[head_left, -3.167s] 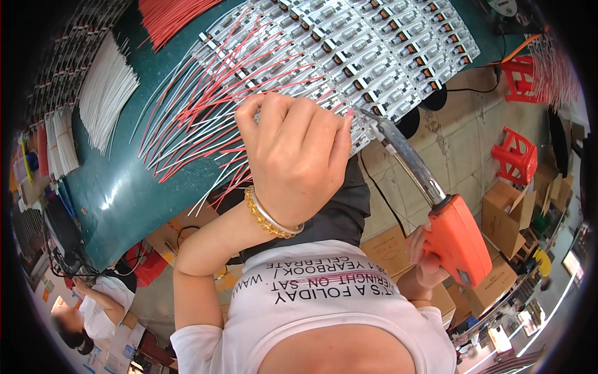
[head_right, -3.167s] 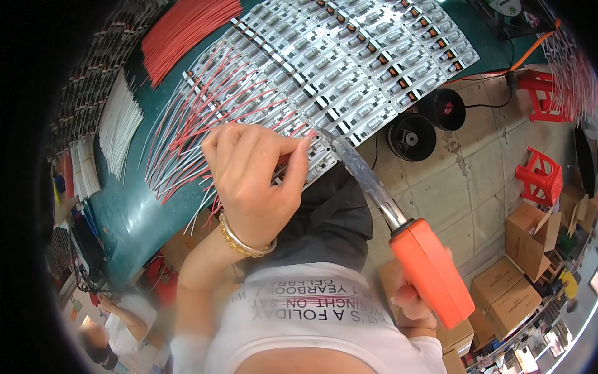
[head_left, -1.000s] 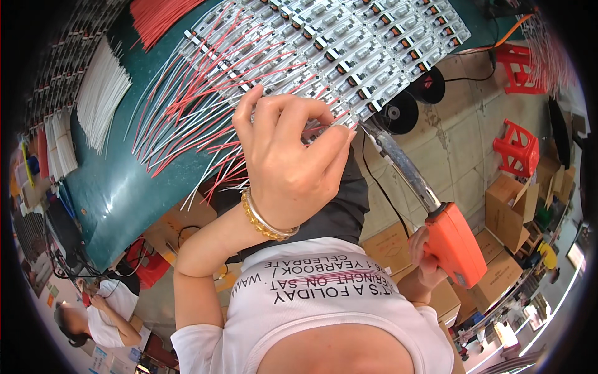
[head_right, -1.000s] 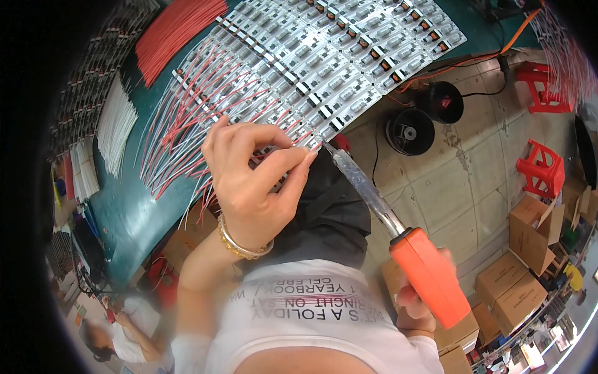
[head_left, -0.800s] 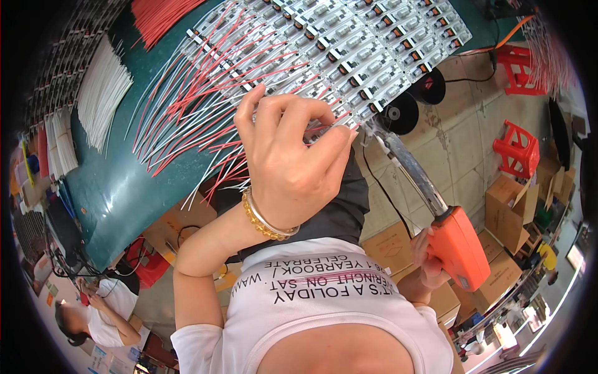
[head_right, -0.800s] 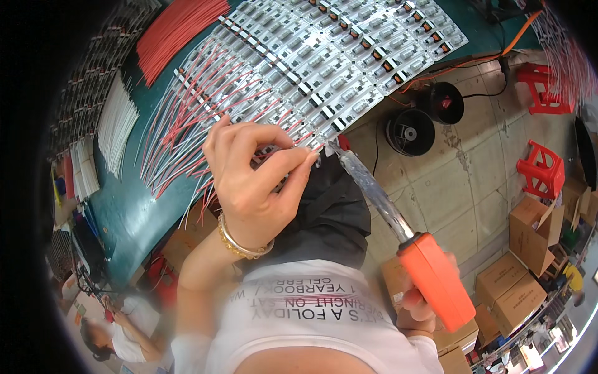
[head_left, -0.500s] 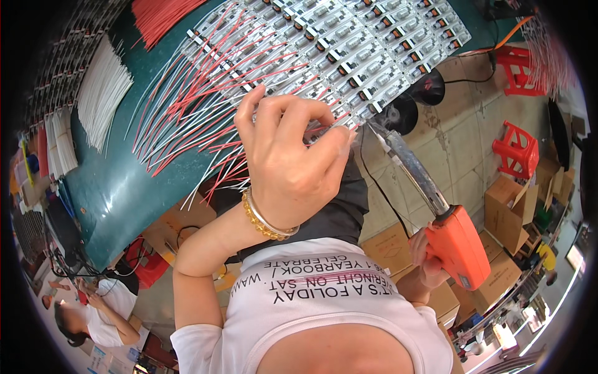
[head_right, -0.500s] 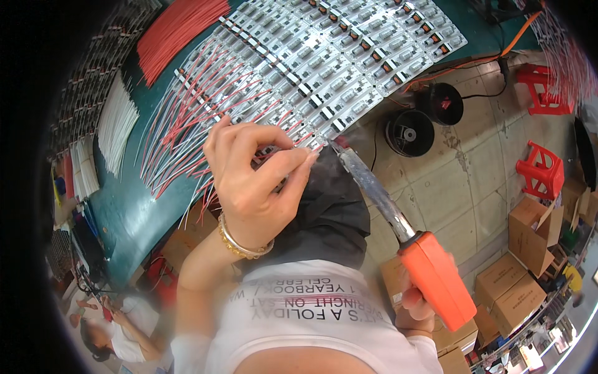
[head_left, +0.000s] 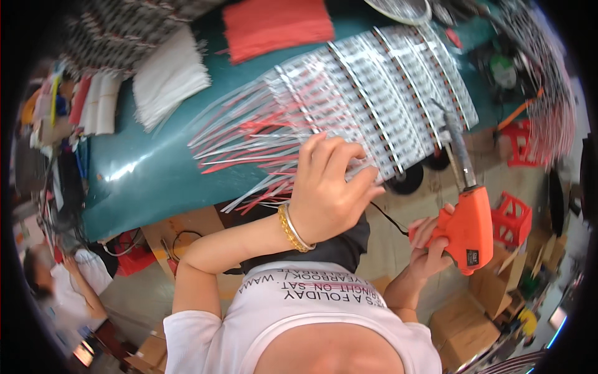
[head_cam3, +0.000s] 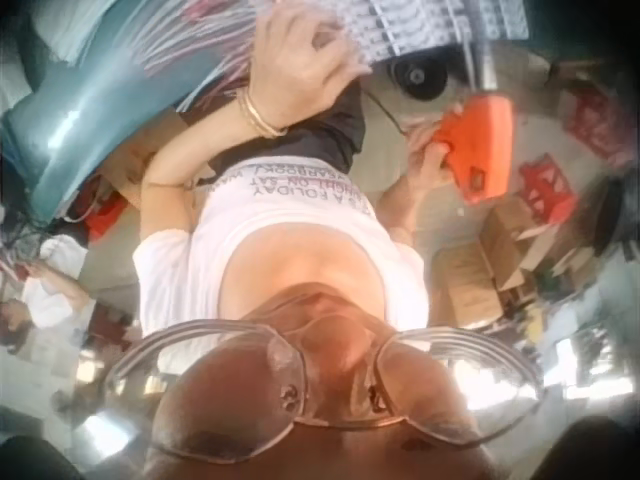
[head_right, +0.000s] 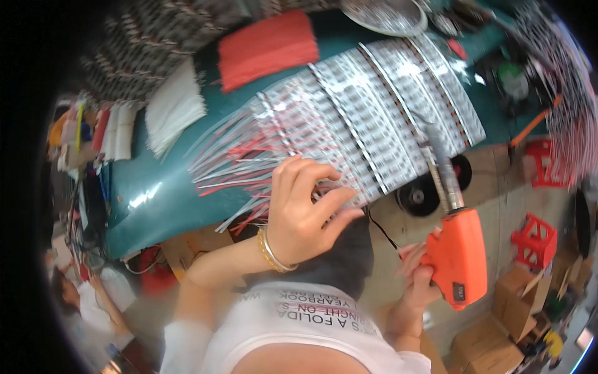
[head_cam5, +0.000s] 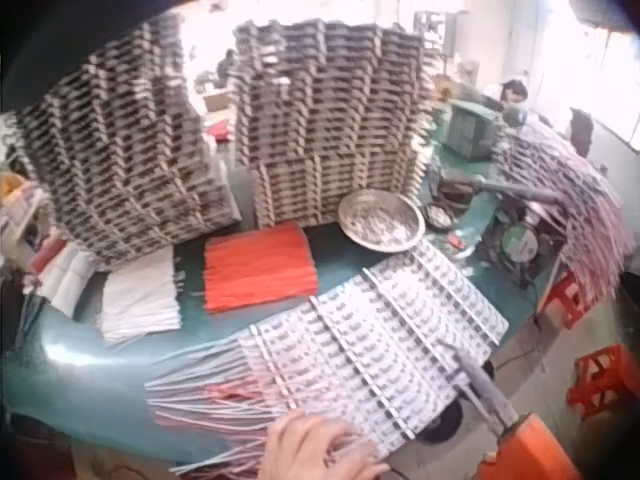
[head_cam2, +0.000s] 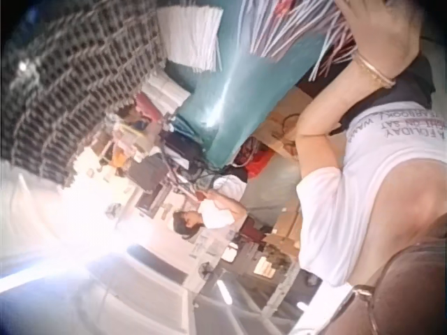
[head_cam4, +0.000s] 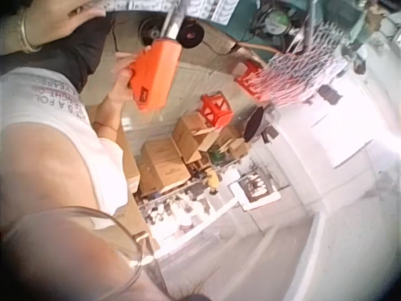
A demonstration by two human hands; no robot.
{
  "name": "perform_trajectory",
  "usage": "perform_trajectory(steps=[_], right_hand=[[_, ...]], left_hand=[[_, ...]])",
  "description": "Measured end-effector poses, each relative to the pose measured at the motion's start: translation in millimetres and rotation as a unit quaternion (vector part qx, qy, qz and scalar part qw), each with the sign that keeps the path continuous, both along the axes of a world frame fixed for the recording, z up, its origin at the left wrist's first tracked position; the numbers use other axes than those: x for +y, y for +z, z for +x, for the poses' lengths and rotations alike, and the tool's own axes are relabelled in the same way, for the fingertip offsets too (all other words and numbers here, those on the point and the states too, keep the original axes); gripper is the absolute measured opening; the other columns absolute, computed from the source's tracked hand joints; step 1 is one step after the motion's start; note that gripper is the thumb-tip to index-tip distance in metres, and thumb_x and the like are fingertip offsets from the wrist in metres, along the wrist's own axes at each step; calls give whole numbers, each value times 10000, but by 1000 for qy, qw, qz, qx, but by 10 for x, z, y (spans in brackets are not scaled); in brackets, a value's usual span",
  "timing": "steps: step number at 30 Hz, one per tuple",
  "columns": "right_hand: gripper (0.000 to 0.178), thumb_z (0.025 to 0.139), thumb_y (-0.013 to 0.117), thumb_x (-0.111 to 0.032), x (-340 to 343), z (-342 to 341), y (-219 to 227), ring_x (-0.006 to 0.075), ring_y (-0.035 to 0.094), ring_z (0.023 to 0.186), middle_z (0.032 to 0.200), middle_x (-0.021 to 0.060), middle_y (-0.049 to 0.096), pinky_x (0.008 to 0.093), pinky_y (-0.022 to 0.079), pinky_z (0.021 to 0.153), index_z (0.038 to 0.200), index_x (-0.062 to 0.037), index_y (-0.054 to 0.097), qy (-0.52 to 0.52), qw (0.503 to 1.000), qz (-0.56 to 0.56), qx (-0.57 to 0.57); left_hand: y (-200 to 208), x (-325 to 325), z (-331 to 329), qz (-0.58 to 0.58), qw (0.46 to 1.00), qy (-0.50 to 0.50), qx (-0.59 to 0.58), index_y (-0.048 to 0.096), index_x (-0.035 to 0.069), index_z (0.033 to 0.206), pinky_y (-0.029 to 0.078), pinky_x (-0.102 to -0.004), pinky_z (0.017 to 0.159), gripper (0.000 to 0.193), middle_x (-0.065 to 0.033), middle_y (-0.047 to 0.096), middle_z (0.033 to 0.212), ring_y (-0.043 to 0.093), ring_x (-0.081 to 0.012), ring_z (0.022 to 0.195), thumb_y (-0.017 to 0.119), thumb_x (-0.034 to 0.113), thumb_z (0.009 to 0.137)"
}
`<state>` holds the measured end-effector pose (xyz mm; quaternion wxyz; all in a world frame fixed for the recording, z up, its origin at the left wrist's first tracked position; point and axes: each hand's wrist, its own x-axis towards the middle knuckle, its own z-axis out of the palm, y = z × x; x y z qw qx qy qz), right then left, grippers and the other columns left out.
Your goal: The person uses a soldering iron to attach red and white wires to a grid of electronic components on a workbench. They repeatedly pick up wires, position them on the component terminals, and apply the soldering iron to secure the connections.
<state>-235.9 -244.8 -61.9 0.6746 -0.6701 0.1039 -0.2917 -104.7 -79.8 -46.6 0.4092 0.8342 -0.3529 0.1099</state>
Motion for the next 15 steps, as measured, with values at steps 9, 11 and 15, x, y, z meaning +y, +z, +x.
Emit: perform_trajectory(steps=[9, 11, 15], right_hand=[[519, 942, 515, -294, -216, 840, 56, 101, 403, 423, 519, 0, 396, 485, 354, 1017, 1230, 118, 388, 24, 998, -13, -50], [515, 948, 500, -308, -203, 831, 59, 100, 399, 418, 515, -4, 389, 470, 324, 1041, 1227, 111, 387, 28, 999, 16, -28], [555, 932, 530, -339, -36, 765, 61, 103, 389, 398, 502, -10, 387, 400, 383, 995, 1234, 108, 397, 74, 995, 40, -48]], left_hand=[[57, 356, 340, 175, 984, 12, -39, 593, 100, 1088, 210, -612, 1040, 428, -127, 504, 1169, 427, -301, 1223, 673, 385, 779], [58, 408, 358, 179, 983, 0, -34, 592, 101, 1060, 215, -608, 1039, 404, -124, 506, 1152, 436, -287, 1213, 675, 376, 777], [115, 723, 301, 193, 981, -2, -9, 595, 86, 1000, 232, -582, 1043, 360, -118, 519, 1118, 476, -278, 1163, 690, 340, 762]])
